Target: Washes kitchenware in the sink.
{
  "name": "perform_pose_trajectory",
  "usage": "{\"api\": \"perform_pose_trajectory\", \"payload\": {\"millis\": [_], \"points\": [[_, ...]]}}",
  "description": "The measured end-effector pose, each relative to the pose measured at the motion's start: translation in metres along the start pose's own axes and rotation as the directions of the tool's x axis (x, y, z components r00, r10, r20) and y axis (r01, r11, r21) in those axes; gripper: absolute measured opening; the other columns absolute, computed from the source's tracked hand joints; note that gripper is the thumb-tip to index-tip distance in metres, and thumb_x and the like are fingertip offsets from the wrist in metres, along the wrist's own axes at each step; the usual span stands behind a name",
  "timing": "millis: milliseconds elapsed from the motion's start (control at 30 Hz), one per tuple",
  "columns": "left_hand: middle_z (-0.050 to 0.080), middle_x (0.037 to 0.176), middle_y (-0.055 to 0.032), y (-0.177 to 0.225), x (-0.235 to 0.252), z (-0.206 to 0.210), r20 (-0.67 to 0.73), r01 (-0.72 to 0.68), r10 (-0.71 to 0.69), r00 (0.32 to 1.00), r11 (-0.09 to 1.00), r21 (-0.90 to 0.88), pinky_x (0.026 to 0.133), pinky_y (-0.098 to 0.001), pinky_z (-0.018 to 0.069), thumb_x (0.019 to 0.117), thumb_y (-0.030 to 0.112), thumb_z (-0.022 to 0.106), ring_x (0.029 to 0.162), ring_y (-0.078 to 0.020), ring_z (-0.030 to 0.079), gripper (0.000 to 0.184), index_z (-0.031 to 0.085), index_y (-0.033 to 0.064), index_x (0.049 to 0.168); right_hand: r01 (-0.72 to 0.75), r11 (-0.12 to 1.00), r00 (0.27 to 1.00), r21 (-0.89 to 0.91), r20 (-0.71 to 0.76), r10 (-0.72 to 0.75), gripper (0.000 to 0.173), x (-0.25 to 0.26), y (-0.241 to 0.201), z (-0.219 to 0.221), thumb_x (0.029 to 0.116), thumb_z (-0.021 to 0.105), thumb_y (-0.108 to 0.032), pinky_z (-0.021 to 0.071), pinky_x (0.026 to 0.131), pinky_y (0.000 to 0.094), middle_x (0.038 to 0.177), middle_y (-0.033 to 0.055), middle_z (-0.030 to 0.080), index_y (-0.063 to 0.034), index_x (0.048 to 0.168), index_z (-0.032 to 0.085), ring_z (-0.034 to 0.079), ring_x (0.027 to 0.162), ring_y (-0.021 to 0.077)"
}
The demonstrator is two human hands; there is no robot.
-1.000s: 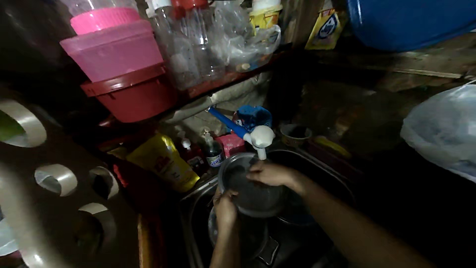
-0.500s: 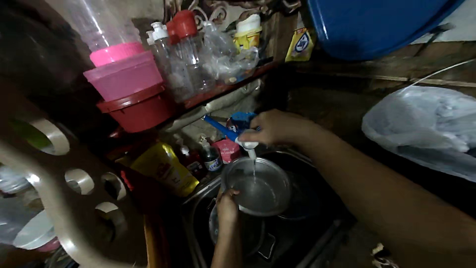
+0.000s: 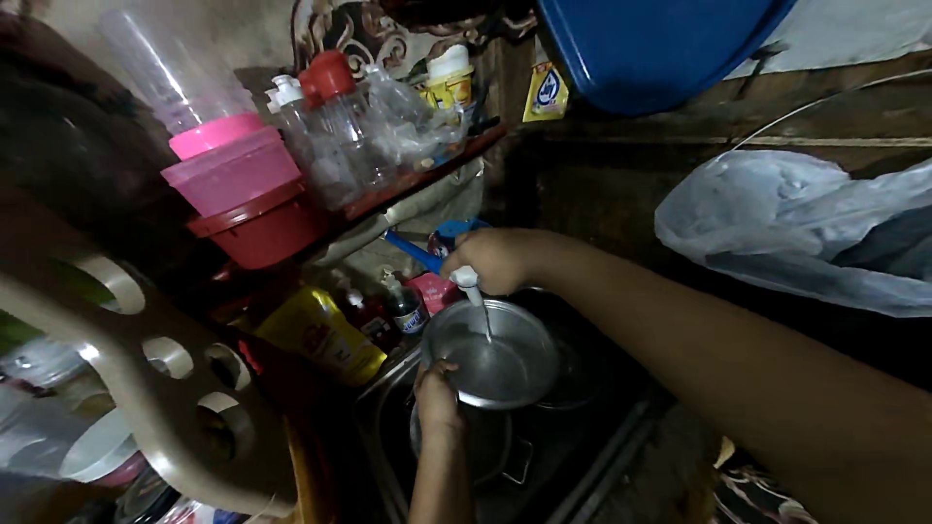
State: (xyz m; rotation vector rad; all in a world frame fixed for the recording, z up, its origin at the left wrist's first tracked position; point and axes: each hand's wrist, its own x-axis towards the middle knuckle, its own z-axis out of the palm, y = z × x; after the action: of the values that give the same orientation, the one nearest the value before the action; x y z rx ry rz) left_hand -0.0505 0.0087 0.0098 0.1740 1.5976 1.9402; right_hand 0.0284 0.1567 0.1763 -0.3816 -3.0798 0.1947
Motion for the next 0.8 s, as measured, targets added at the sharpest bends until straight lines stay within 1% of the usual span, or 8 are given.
{"api": "perform_pose_trajectory", "payload": {"millis": [67,167,367,533,600,667,733,800], "points": [[0.065,0.101,-0.0196,-0.001,0.001,-0.002,0.016,-0.015,0.015,1.000,1.000,-0.019,0.072,-0.0437,0.0560,0.0916,-0.005,0.053,0.087,-0.0269,0.066,0.034,0.060,-0.0028,0.125,0.042,0.999,0.999,0.009,0.010,-0.042,0.032,0.000,-0.002,0.001,0.0888,0.070,0.001,0.0490,0.101,0.0570,0.127,0.0165,0.066,-0.0089,0.119,0.075,0.061,0.120,0.0353],[0.066,0.099,-0.0190,-0.003,0.003,-0.003,0.018,-0.026,0.027,0.999,0.999,-0.038,0.071,-0.0424,0.0565,0.0905,-0.006,0.053,0.085,-0.0260,0.066,0.032,0.061,-0.0028,0.121,0.100,0.995,0.995,0.027,-0.017,-0.099,0.010,0.001,-0.001,0.006,0.0931,0.067,-0.008,0.0521,0.092,0.0534,0.114,0.0118,0.069,-0.0028,0.093,0.076,0.066,0.106,0.0286],[0.066,0.102,-0.0160,-0.012,0.009,-0.010,0.038,-0.074,0.075,0.996,0.997,-0.026,0.072,-0.0388,0.0561,0.0888,-0.006,0.053,0.087,-0.0222,0.066,0.035,0.062,-0.0008,0.122,0.253,0.934,0.947,0.253,-0.265,-0.184,0.031,-0.001,0.004,0.017,0.0961,0.066,-0.015,0.0507,0.079,0.0458,0.084,0.0152,0.066,0.0038,0.071,0.066,0.064,0.087,0.0266],[0.066,0.096,-0.0150,-0.023,0.016,-0.014,0.027,-0.058,0.059,0.998,0.998,-0.026,0.068,-0.0393,0.0563,0.0868,-0.006,0.055,0.081,-0.0216,0.066,0.032,0.063,-0.0007,0.117,0.383,0.862,0.564,0.332,-0.823,0.066,0.025,-0.020,-0.006,0.065,0.0957,0.056,-0.013,0.0565,0.076,0.0304,0.087,0.0102,0.070,0.0015,0.085,0.072,0.067,0.083,0.0127],[0.066,0.100,-0.0146,-0.024,0.015,-0.014,0.039,-0.044,0.046,0.998,0.998,-0.045,0.069,-0.0379,0.0564,0.0876,-0.007,0.054,0.084,-0.0204,0.066,0.038,0.062,0.0001,0.124,0.202,0.860,0.689,0.469,-0.692,0.216,0.018,-0.034,-0.021,0.098,0.0926,0.057,-0.011,0.0556,0.066,0.0324,0.081,0.0066,0.067,-0.0020,0.083,0.070,0.064,0.073,0.0118],[0.067,0.106,-0.0158,-0.023,0.011,-0.010,0.018,-0.049,0.050,0.999,0.997,-0.066,0.071,-0.0370,0.0567,0.0858,-0.011,0.054,0.086,-0.0201,0.066,0.048,0.060,-0.0001,0.132,-0.143,0.840,0.930,0.524,-0.221,0.296,0.016,-0.034,-0.020,0.137,0.0974,0.063,-0.012,0.0571,0.069,0.0440,0.082,0.0107,0.069,-0.0030,0.089,0.073,0.066,0.074,0.0217],[0.064,0.122,-0.0166,-0.022,0.005,-0.004,0.000,-0.089,0.089,0.996,0.994,-0.055,0.077,-0.0335,0.0539,0.0839,-0.017,0.053,0.094,-0.0181,0.063,0.055,0.058,-0.0014,0.137,-0.477,0.761,0.874,0.439,0.327,0.359,0.028,-0.014,-0.001,0.171,0.1046,0.058,-0.019,0.0505,0.094,0.0568,0.112,0.0248,0.068,0.0033,0.116,0.069,0.066,0.105,0.0380],[0.058,0.137,-0.0173,-0.028,0.002,0.002,0.019,-0.182,0.183,0.983,0.983,-0.034,0.082,-0.0279,0.0520,0.0830,-0.020,0.054,0.101,-0.0150,0.061,0.058,0.057,-0.0044,0.139,-0.647,0.614,0.763,0.453,0.369,0.531,0.039,0.005,0.016,0.197,0.1039,0.059,-0.021,0.0434,0.107,0.0605,0.132,0.0310,0.060,0.0083,0.129,0.061,0.058,0.125,0.0448]]}}
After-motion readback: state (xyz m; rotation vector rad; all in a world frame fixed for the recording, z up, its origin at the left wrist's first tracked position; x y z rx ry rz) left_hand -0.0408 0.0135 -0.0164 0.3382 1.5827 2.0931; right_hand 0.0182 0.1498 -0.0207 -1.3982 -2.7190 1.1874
